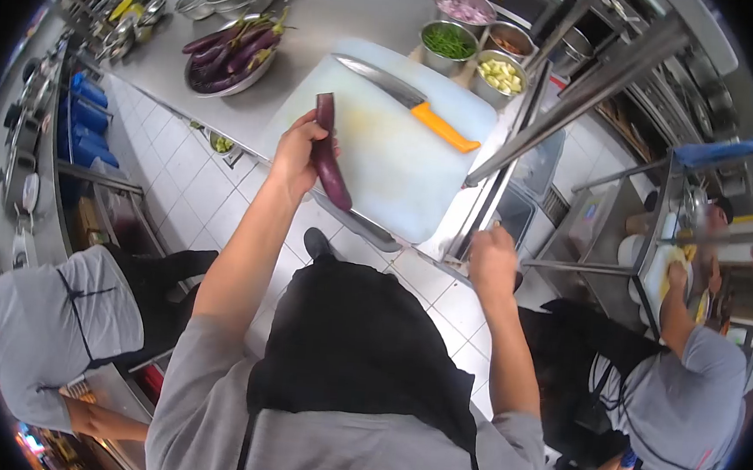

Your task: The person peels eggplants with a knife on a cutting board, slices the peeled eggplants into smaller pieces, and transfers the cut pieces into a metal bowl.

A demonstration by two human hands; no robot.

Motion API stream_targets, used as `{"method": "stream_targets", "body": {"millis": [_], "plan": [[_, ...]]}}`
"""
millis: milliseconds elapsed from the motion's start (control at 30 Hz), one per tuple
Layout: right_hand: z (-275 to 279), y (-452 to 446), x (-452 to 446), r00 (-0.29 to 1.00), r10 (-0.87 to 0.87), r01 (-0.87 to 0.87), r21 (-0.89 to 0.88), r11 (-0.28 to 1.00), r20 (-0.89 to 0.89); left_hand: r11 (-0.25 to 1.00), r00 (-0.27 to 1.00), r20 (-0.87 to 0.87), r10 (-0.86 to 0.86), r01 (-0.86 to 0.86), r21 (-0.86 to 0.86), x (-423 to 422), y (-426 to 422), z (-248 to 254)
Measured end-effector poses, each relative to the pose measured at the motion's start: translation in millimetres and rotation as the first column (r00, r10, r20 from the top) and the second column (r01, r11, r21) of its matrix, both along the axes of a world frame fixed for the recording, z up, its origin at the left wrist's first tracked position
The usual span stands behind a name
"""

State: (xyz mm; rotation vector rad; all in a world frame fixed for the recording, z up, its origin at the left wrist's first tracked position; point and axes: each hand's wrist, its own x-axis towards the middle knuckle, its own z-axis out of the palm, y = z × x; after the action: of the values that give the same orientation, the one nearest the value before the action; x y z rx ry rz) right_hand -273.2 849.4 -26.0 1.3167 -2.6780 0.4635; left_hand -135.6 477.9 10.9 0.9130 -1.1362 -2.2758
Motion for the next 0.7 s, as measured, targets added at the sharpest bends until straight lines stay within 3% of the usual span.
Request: {"method": "stream_targets", "body": {"millis": [33, 100, 167, 200, 300, 367, 400, 467, 533, 600, 700], "plan": [[4.7, 10.3, -2.3, 0.986, -0.130, 0.132, -0.009, 0.991, 0.106, 1.000, 0.999, -0.040, -0.011, 0.012, 0.027, -4.8, -5.4, -7.6], [-20.0, 29.3, -25.8, 0.984, -0.123, 0.131, -0.056, 0.990, 0.132, 0.996, 0.998, 0.022, 0.056, -0.058, 0.064, -19.1, -2.6, -6.1], [-43.2, 39.1, -44.0, 0.983, -0.155, 0.157, -0.015, 0.987, 0.094, 0.994, 0.990, 0.132, 0.057, -0.045, -0.096, -26.8, 5.0, -4.4], [-35.4, 35.4, -50.5, 0.970, -0.180, 0.171, 0.067, 0.983, 0.166, 0.977, 0.974, 0.210, 0.084, -0.040, -0.208, -33.3, 9.5, -5.0], [26.0, -4.3, -27.3, 0.931, -0.145, 0.146, 0.022, 0.989, 0.333, 0.915, 0.930, 0.341, 0.136, 0.014, -0.403, -38.5, 10.3, -16.3], [37.8, -35.5, -8.6, 0.938, 0.035, 0.035, -0.196, 0.980, 0.345, 0.865, 0.881, 0.433, 0.190, 0.058, -0.498, -40.7, 13.8, -24.5], [45.9, -51.6, -0.8, 0.941, 0.116, -0.030, -0.261, 0.965, 0.318, 0.754, 0.847, 0.474, 0.242, 0.143, -0.641, -39.3, 16.0, -38.5], [54.2, -91.8, -2.0, 0.921, 0.177, -0.081, -0.274, 0.958, 0.347, 0.689, 0.817, 0.551, 0.173, 0.299, -0.660, -34.9, 38.1, -30.6], [22.8, -133.6, -23.5, 0.981, 0.196, -0.187, -0.281, 0.941, 0.003, 0.582, 0.798, 0.579, 0.169, 0.393, -0.712, -32.8, 53.2, -18.0], [-0.8, -167.3, -43.9, 0.973, 0.050, -0.100, -0.218, 0.971, -0.226, 0.435, 0.782, 0.600, 0.168, 0.488, -0.757, -29.7, 46.2, -9.0], [-7.7, -201.9, -70.9, 0.999, -0.002, 0.003, -0.042, 0.999, 0.035, 0.187, 0.756, 0.600, 0.261, 0.571, -0.800, -27.4, 48.2, -4.1]]}}
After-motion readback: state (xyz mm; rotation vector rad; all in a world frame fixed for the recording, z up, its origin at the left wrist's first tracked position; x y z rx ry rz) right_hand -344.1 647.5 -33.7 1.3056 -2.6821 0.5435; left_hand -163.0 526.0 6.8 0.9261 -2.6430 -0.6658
